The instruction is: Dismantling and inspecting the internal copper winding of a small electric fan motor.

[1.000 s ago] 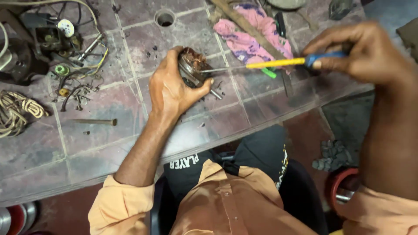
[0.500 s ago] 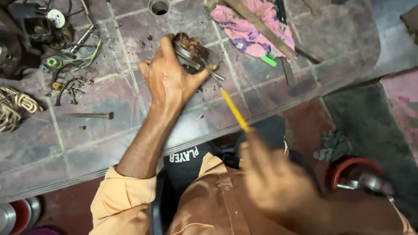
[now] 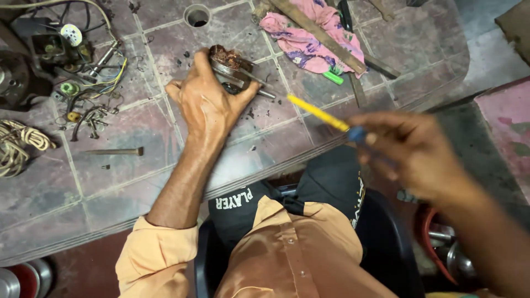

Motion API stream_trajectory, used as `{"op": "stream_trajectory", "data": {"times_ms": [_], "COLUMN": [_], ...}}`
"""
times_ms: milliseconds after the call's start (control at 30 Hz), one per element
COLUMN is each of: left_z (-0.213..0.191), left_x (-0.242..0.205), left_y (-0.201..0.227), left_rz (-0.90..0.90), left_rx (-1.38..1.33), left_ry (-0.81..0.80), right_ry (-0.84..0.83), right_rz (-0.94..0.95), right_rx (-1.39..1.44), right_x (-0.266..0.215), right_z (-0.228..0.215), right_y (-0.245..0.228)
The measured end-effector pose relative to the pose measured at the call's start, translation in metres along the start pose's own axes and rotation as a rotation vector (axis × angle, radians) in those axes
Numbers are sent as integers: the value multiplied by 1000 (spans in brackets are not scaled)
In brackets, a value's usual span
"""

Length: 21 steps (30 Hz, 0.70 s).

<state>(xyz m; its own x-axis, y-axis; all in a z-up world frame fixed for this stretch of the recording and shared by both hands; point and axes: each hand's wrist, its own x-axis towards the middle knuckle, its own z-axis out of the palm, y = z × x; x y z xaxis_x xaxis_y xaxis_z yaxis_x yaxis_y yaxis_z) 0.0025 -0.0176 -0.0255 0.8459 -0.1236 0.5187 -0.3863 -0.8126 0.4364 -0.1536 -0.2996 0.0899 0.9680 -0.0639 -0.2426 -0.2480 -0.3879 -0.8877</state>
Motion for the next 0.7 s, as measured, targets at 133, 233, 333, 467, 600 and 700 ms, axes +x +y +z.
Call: {"op": "stream_trajectory", "data": {"times_ms": [133, 233, 333, 467, 600, 700], "left_z": [-2, -2, -2, -4, -6, -4], "left_x": [2, 0, 2, 1, 5, 7], "left_y": [2, 0, 0, 5, 1, -1], "left_rz": [-6, -9, -20, -53, -37, -32], "left_rx": [-15, -10, -12, -24, -88, -81], "left_ry": [6, -15, -9, -7, 3, -18], "right_ry": [-72, -28, 105, 13, -37, -65], "right_rz": [223, 127, -733, -794, -657, -796], "right_rx": [554, -11, -667, -1249, -1460, -1186], "right_x": [-5, -5, -11, -20, 22, 74], "right_z": [10, 4, 15, 18, -12, -50], "right_y": [28, 3, -30, -46, -90, -82]}}
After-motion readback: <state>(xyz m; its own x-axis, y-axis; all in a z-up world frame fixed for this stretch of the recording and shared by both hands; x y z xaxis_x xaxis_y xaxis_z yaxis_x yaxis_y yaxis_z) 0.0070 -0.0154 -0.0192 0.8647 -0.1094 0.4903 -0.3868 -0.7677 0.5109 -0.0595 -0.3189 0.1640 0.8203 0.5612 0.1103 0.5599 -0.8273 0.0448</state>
